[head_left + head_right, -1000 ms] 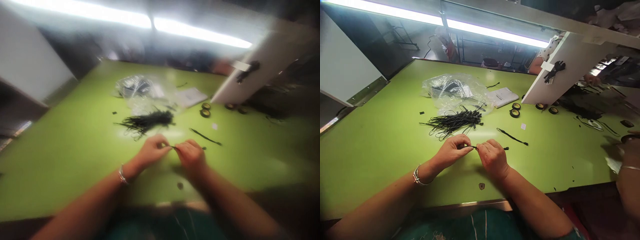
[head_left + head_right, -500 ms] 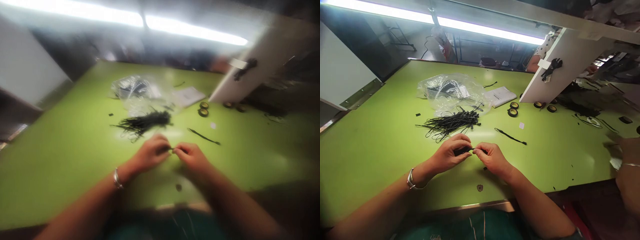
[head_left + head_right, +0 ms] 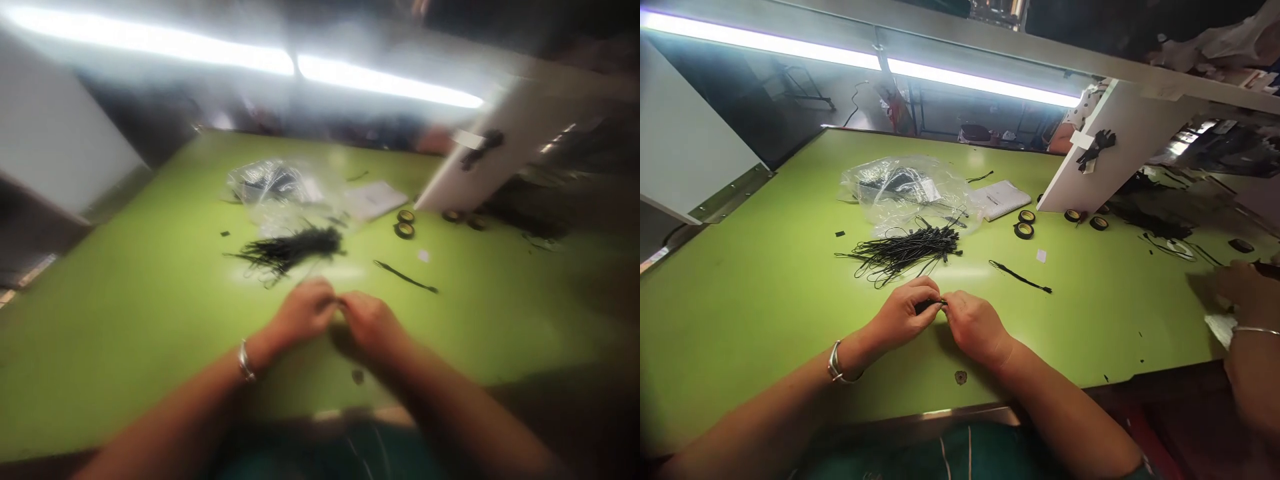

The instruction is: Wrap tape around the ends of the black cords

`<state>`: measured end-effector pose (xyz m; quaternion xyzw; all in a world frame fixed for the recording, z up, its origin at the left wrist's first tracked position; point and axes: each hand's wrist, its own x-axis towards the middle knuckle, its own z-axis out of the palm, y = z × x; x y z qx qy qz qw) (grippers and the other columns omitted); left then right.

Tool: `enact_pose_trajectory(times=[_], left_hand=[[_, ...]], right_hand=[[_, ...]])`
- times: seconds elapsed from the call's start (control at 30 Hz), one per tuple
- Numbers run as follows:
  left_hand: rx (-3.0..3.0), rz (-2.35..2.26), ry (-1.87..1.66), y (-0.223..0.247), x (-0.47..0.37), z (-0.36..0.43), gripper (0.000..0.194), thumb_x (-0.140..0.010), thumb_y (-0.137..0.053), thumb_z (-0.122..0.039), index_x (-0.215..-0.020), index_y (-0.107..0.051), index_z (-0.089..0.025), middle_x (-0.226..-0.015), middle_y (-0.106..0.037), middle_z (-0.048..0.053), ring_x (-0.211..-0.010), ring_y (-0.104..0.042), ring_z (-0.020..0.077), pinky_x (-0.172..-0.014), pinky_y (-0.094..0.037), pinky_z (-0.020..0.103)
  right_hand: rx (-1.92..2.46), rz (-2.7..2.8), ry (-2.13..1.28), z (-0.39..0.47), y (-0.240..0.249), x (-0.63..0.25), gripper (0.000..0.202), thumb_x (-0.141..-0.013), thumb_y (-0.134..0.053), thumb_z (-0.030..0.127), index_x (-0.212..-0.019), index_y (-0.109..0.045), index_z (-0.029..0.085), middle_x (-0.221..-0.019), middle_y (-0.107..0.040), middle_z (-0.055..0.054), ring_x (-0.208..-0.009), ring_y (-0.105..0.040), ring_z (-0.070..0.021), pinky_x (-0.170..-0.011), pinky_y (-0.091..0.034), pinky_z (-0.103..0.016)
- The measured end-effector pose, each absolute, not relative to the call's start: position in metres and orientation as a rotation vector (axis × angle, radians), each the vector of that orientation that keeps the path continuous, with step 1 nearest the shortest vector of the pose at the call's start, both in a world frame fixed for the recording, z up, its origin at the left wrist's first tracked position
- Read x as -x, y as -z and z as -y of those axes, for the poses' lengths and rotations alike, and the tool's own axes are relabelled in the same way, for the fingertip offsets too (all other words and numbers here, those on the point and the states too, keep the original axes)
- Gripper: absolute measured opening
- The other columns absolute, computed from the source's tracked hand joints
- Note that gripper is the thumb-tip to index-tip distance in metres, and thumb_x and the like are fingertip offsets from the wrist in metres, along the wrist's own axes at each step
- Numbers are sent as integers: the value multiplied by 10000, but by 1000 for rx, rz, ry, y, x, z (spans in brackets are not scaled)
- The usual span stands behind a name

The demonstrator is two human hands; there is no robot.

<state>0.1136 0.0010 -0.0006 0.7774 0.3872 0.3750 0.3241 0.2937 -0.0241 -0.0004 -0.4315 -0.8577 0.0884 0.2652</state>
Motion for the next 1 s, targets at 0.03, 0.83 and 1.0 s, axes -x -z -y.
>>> enact_pose_trajectory(times=[0.03,0.83,1.0], left_hand=[[-1997,-1024,-963,0,-113,-1,137,-793,-569,-168,-688,-655,-149,-751,-609,61,-720,-546,164,-682,-453,300],[-1478,-894,-668,-13,-119,14,108,-710,-671,-239,-719,-666,-132,-615,-591,1,-570,-509,105,-544,-403,218],[-1804,-676,-410,-20,-123,73,91,-757,-609,-171,-667,-613,-171,-675,-613,17,-609,-547,118,-550,-400,218]], right_hand=[[1198,2351,-229,26,-1,-293,160,-929,-443,171,-913,-601,162,-786,-646,-58,-695,-568,-159,-657,-432,-269],[1400,1708,-1453,38,-30,-301,305,-839,-515,326,-579,-478,171,-546,-404,50,-543,-365,-80,-506,-298,-205],[1239,1834,-1880,99,-43,-332,281,-811,-558,292,-567,-488,170,-535,-395,55,-511,-379,-67,-474,-288,-191]])
